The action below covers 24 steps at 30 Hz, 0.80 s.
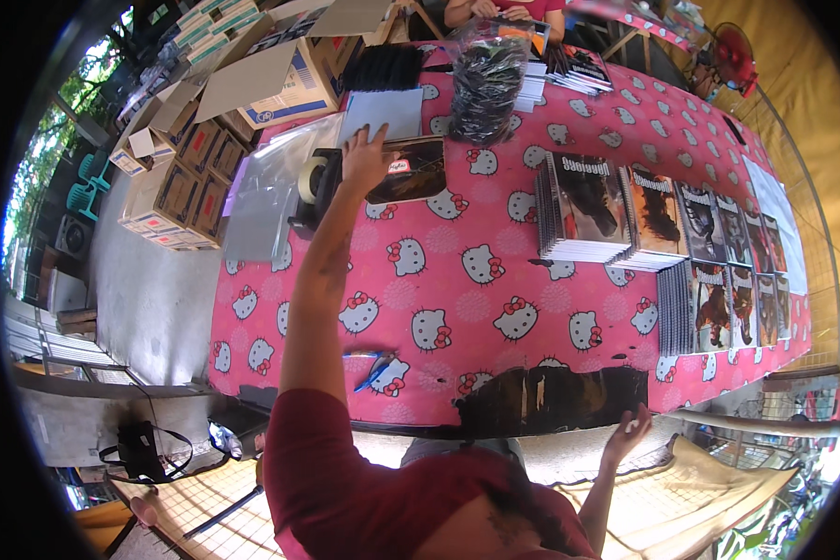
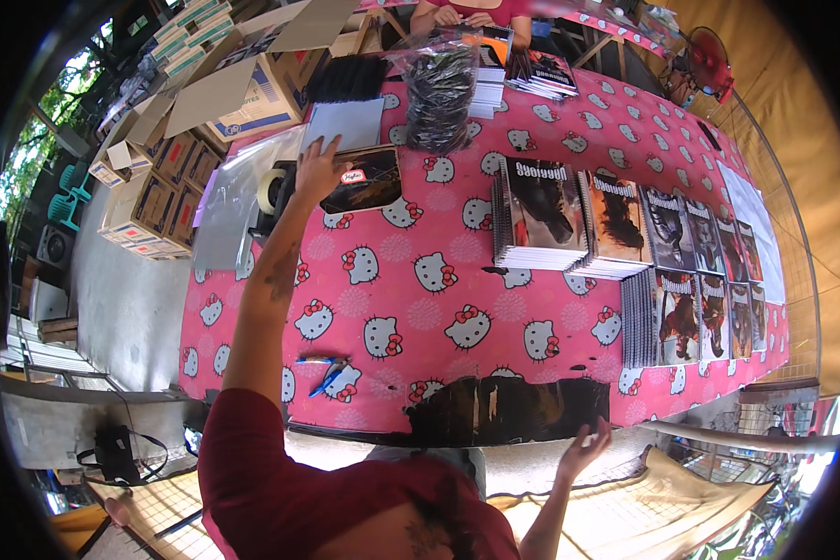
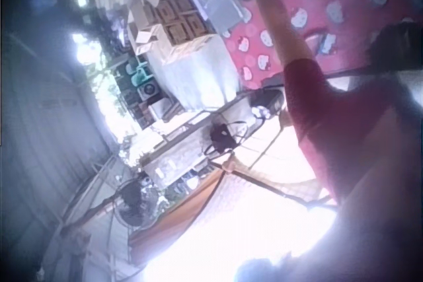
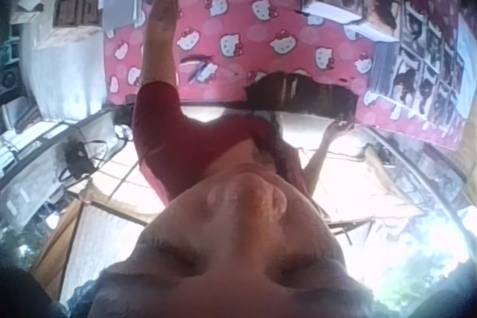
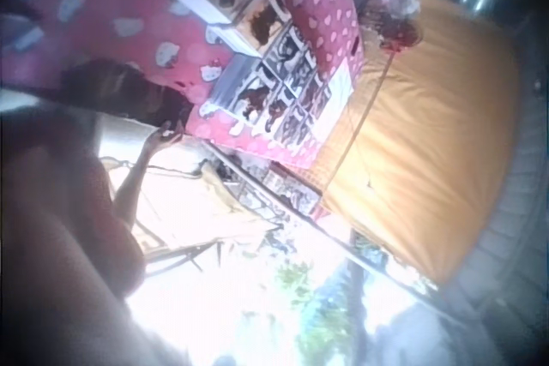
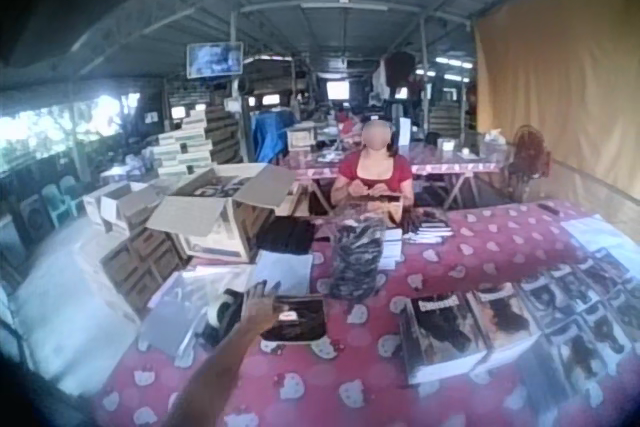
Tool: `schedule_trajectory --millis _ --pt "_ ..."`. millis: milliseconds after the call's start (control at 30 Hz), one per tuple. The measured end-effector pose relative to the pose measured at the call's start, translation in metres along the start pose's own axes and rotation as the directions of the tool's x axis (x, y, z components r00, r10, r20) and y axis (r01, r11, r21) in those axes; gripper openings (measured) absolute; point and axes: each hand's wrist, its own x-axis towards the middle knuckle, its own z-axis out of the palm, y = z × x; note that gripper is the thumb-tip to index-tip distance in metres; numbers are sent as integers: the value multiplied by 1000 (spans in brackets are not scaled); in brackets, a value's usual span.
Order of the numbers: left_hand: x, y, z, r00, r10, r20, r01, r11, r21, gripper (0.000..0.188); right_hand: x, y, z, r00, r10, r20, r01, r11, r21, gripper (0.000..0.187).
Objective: The person organizes and packages spiral-bound books by hand at a table, placing them into plastic bags and sealing them with tape.
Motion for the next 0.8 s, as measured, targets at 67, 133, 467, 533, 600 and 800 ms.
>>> schedule_trajectory --millis 67,133,467,533,600,800 --pt "-25 -6 -5 978 -42 -206 15 991 -129 65 -11 -1 18 991 -129 22 131 967 -221 38" --pt "-39 -25 -10 986 -40 -164 16 989 -146 66 -16 -11 35 998 -68 -11 61 951 -303 40" --pt "-23 -21 -27 980 55 190 -34 993 -113 32 -15 -33 67 990 30 -137 -94 867 -489 45" --pt "-48 -5 -35 976 69 208 -16 968 -250 31 -16 -32 66 988 13 -155 -93 849 -520 45" --pt "-72 7 -39 986 12 169 22 980 -198 30 -17 -30 68 986 7 -165 -95 840 -534 45" --pt "-64 12 -23 990 -125 69 142 913 -383 26 -20 -32 69 983 37 -182 -129 840 -527 45"
